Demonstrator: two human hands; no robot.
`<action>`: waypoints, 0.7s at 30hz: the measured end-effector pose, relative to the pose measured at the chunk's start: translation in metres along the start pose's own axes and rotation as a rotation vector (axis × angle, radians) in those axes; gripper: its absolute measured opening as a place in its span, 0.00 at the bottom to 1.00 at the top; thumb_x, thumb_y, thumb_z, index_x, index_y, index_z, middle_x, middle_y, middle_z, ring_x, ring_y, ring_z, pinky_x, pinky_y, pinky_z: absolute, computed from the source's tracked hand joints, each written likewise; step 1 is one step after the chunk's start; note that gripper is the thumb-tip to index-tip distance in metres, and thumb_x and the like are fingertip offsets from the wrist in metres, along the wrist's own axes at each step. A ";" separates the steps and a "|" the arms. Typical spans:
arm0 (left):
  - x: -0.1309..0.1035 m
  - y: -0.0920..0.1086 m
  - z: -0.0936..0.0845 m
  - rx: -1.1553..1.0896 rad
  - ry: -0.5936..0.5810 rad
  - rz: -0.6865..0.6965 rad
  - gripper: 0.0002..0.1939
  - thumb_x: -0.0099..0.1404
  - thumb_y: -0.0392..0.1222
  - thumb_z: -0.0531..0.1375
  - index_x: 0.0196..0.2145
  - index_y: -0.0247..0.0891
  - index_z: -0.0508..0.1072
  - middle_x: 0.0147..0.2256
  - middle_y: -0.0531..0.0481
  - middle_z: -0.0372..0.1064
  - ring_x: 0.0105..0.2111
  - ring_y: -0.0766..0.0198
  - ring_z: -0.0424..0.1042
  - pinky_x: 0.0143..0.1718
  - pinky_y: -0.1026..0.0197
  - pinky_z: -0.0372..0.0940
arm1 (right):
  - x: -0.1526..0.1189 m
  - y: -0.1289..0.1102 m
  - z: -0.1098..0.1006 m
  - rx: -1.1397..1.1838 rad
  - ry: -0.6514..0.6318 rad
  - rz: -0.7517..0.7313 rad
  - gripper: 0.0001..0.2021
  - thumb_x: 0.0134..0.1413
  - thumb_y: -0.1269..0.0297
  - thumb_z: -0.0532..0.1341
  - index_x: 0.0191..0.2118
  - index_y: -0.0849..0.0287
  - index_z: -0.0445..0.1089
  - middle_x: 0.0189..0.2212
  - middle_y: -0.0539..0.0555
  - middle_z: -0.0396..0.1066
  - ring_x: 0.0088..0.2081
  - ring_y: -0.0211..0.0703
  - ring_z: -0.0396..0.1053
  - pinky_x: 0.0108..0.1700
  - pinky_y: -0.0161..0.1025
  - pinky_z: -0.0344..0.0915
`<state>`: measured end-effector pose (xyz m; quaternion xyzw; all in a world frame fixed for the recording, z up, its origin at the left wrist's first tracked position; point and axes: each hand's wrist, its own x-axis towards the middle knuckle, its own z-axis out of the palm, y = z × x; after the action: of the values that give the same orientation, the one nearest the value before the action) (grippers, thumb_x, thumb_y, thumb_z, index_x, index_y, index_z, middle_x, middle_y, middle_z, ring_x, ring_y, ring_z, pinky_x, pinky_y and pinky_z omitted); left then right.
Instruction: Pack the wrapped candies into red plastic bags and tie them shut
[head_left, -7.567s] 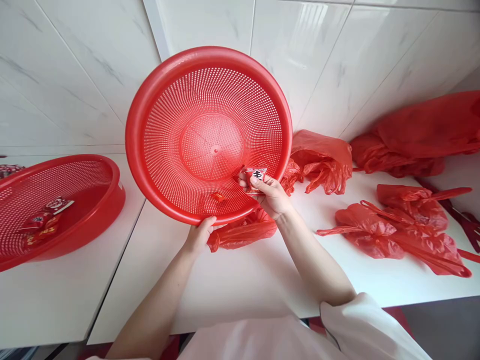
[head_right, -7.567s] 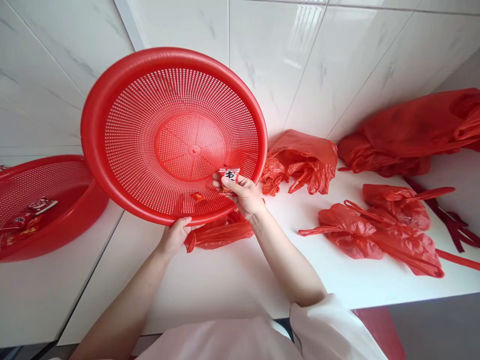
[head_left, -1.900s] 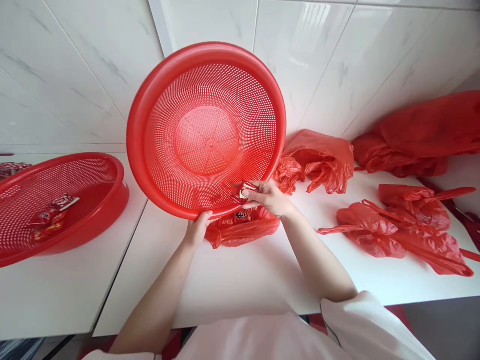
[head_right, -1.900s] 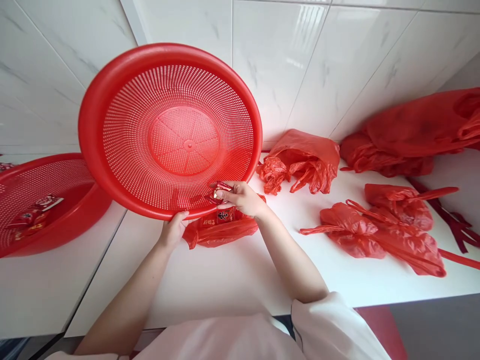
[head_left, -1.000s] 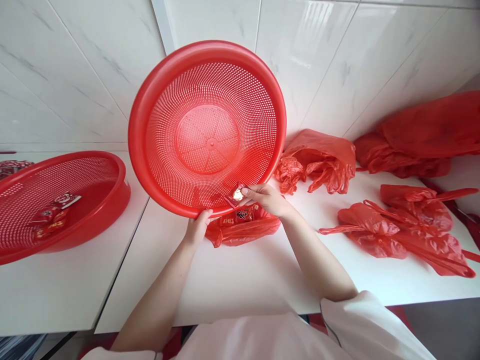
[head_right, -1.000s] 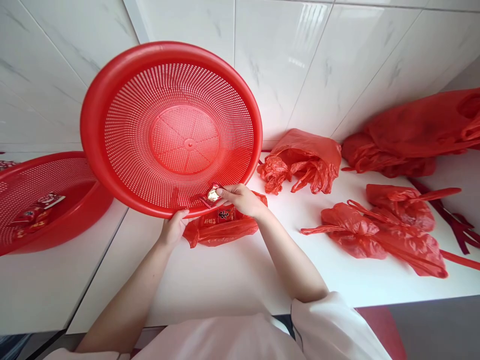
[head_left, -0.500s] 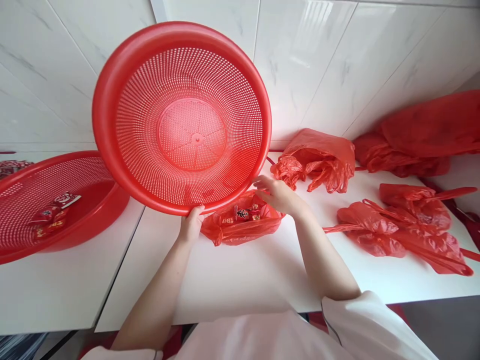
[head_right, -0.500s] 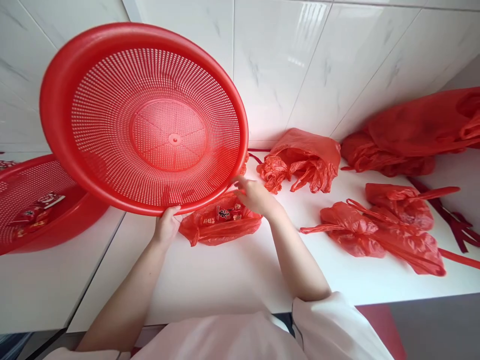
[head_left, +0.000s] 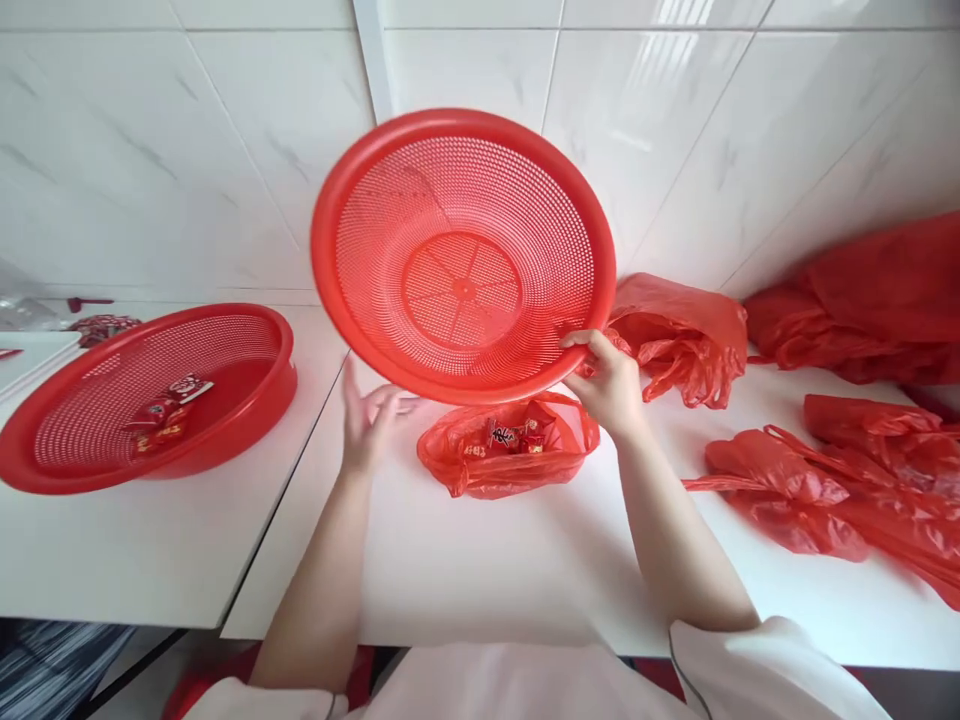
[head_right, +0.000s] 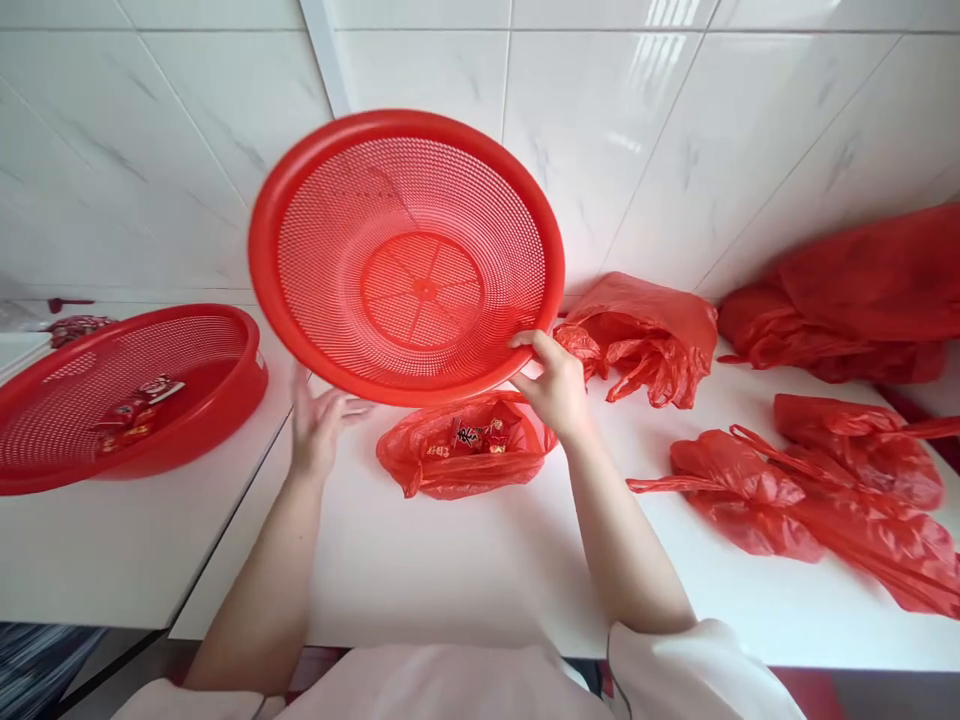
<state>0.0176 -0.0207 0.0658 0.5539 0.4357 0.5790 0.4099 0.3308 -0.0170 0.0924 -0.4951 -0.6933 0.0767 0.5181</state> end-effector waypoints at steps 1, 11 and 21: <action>0.002 0.006 -0.009 0.165 0.176 0.059 0.46 0.62 0.47 0.59 0.67 0.45 0.34 0.40 0.46 0.72 0.38 0.58 0.76 0.43 0.50 0.70 | 0.000 0.002 -0.002 0.014 0.020 0.026 0.12 0.51 0.66 0.64 0.43 0.54 0.68 0.42 0.51 0.73 0.43 0.44 0.73 0.50 0.43 0.69; 0.003 0.020 -0.103 1.096 0.656 -0.673 0.45 0.58 0.48 0.61 0.65 0.37 0.41 0.58 0.19 0.51 0.48 0.30 0.69 0.40 0.31 0.64 | 0.003 0.021 -0.018 0.102 0.183 0.124 0.13 0.49 0.65 0.64 0.43 0.54 0.67 0.42 0.52 0.72 0.43 0.43 0.74 0.51 0.45 0.69; 0.006 -0.001 -0.130 0.911 0.796 -0.054 0.33 0.47 0.45 0.71 0.47 0.36 0.61 0.54 0.39 0.56 0.52 0.49 0.63 0.52 0.42 0.63 | 0.006 0.024 -0.029 0.232 0.222 0.128 0.14 0.49 0.62 0.65 0.42 0.55 0.65 0.40 0.54 0.70 0.41 0.44 0.73 0.47 0.46 0.71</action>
<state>-0.1129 -0.0211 0.0653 0.4031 0.7738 0.4863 -0.0485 0.3688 -0.0122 0.0946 -0.4804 -0.5852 0.1341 0.6393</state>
